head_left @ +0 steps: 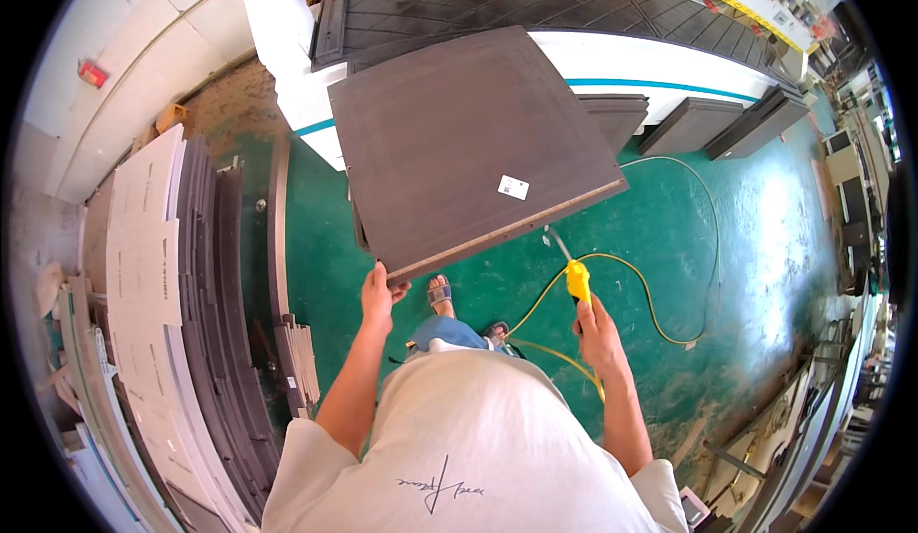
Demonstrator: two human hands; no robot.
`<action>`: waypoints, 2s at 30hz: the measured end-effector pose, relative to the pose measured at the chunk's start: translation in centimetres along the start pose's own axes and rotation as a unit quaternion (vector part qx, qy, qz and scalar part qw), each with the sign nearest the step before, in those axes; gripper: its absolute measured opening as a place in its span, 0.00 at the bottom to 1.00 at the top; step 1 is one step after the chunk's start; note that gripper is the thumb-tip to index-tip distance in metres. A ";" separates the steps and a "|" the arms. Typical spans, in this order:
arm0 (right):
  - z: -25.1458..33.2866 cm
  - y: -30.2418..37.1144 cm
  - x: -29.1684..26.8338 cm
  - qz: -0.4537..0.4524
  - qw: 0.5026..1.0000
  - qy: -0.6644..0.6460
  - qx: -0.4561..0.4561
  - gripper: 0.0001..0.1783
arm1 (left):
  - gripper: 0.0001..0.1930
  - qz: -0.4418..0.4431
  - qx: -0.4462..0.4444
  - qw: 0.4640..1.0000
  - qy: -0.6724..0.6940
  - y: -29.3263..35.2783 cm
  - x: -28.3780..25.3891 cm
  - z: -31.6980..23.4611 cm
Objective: The person uses a yellow air nozzle to blow dust and debris off the surface of dark rectangular panels. They handle the panels one by one, lifting them from a stack, cleaning them, and placing them back down. The person also moves a stack of panels to a different location in the workshop.
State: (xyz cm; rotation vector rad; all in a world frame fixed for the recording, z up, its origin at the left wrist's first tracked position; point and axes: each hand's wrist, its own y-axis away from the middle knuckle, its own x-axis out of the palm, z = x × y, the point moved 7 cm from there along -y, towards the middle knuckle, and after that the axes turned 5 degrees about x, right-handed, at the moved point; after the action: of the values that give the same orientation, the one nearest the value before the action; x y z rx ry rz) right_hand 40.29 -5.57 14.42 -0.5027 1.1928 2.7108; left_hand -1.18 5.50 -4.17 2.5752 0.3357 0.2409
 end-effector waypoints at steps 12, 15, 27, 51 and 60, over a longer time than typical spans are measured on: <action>13.5 0.2 12.9 0.246 0.917 0.299 -0.099 0.29 | 0.37 -0.010 -0.136 0.976 0.168 -0.2 -0.3 0.2; 16.6 -1.8 16.4 0.267 0.880 0.355 -0.168 0.30 | 0.33 -0.010 -0.121 0.981 0.151 0.5 -1.4 -1.0; 34.6 -13.8 28.7 0.185 0.851 0.384 -0.305 0.27 | 0.24 -0.006 -0.045 0.999 -0.003 -3.1 -7.0 -4.4; 35.3 -31.2 10.8 -0.142 0.966 -0.195 -0.094 0.22 | 0.19 0.050 -0.020 0.997 -0.057 -4.9 -7.6 -7.5; 25.4 -24.4 8.0 0.131 0.985 -0.068 -0.083 0.23 | 0.21 0.035 0.071 0.981 -0.176 -5.1 -7.1 -8.2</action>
State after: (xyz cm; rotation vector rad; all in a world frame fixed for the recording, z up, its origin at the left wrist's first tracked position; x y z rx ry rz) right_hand 32.78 29.52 10.74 -0.1824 1.0702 3.0277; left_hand -10.87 11.61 -0.68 2.7062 0.1345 -0.2232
